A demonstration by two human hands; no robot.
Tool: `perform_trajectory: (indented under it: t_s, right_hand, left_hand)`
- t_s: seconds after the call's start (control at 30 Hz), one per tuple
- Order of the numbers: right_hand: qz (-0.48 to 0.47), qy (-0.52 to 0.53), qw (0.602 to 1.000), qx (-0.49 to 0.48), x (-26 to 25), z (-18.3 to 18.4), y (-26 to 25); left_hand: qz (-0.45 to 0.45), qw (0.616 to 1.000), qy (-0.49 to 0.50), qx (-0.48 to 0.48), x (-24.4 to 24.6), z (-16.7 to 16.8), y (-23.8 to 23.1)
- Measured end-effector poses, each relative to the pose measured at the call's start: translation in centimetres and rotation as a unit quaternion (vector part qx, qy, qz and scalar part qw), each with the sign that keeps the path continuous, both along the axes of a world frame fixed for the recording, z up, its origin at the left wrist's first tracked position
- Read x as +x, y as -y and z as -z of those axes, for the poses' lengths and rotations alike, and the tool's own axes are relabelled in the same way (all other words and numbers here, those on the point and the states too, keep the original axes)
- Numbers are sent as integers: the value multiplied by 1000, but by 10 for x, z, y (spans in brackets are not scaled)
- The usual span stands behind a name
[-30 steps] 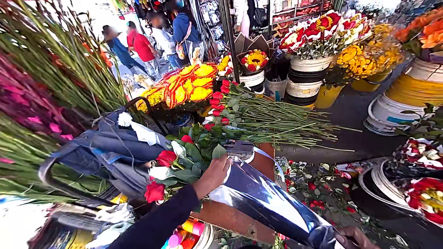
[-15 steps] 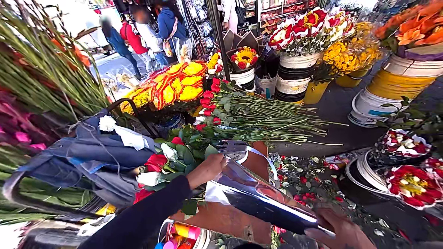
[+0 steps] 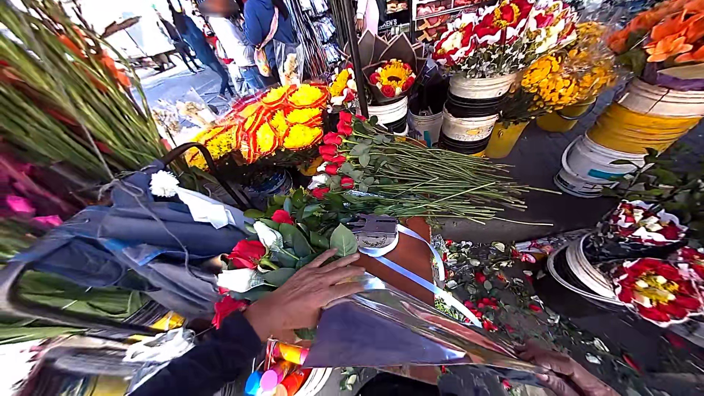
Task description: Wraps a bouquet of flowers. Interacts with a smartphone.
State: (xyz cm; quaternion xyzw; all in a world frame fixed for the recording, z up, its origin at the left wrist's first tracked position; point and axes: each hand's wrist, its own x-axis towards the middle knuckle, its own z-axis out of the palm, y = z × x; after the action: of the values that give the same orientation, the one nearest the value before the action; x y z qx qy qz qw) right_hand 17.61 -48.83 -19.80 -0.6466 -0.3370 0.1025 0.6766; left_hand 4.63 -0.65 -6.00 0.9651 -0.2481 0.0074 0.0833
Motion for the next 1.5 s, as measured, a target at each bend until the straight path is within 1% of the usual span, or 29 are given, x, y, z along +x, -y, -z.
perform_trajectory:
  t_s: [0.1,0.17,0.2,0.27,0.33,0.4,0.47,0.53,0.6,0.63,0.7,0.77,0.8,0.83,0.9,0.97,1.07,1.1,1.13,1.17,1.2,1.23,1.27,1.3,1.33,1.37,1.4,1.43,1.5]
  right_hand:
    - [21,-1,1000,-9,0,-5,-2]
    - [54,1,998,-28,-1,-10,-5]
    - [77,-1,996,-36,-1,-11,-7]
    - [118,-14,992,-51,-2,-18,-16]
    - [153,-28,984,-88,-3,-24,-24]
    - [195,-47,969,-145,-3,-24,-31]
    - [230,-47,949,-211,1,-23,-37]
    - [258,-2,920,-294,8,-28,-42]
    - [297,143,877,-349,9,-40,-52]
    - [304,237,855,-347,7,-49,-57]
    - [261,393,832,-290,-6,-65,-73]
    - [123,463,843,-244,-26,-60,-92]
    - [65,480,838,-252,-29,-50,-102]
    - [52,488,826,-277,-27,-38,-111]
    - [84,494,801,-328,-12,-18,-123]
    - [82,507,770,-379,0,-17,-128]
    - [54,512,750,-415,2,-26,-131]
    - [45,512,747,-422,4,-28,-131]
    - [38,513,745,-426,5,-29,-131]
    - [32,514,744,-427,6,-29,-131]
    - [27,514,744,-427,7,-28,-131]
    - [27,517,743,-425,7,-27,-131]
    - [34,523,741,-419,8,-26,-131]
    - [43,530,740,-413,8,-25,-131]
    - [50,535,737,-410,7,-23,-131]
    - [56,540,735,-405,5,-22,-129]
    - [64,547,733,-400,3,-20,-129]
    - [72,553,730,-396,2,-19,-129]
    - [83,558,725,-396,-1,-15,-129]
  left_hand:
    - [10,990,-4,-139,13,15,2]
    - [-19,972,-37,-231,16,19,4]
    - [-54,963,-53,-258,16,15,9]
    - [-118,961,-25,-248,20,13,15]
    - [-174,952,1,-251,28,20,20]
    - [-247,932,-32,-265,36,21,26]
    - [-282,919,-29,-275,45,28,29]
    - [-303,911,-45,-274,51,29,29]
    - [-331,905,-81,-255,55,23,33]
    - [-349,899,-102,-246,58,20,34]
    - [-378,884,-140,-236,63,16,35]
    - [-398,870,-177,-232,65,14,35]
    - [-406,862,-190,-236,67,14,35]
    - [-416,852,-202,-244,70,15,36]
    - [-436,833,-217,-263,72,18,38]
    - [-455,813,-244,-270,75,14,41]
    - [-496,779,-252,-289,82,12,44]
    - [-506,788,-237,-258,84,10,46]
    - [-509,816,-201,-188,86,5,50]
    - [-495,854,-142,-77,86,-1,57]
    - [-458,886,-61,47,84,-5,65]
    - [-400,908,22,126,79,-8,71]
    - [-322,932,86,144,74,-11,76]
    - [-226,959,112,128,68,-13,84]
    - [-121,983,91,103,61,-12,94]
    - [-32,997,21,68,56,-9,102]
    - [9,995,-84,46,54,-6,108]
    - [9,982,-177,58,56,-2,108]
    - [-54,954,-277,102,66,8,94]
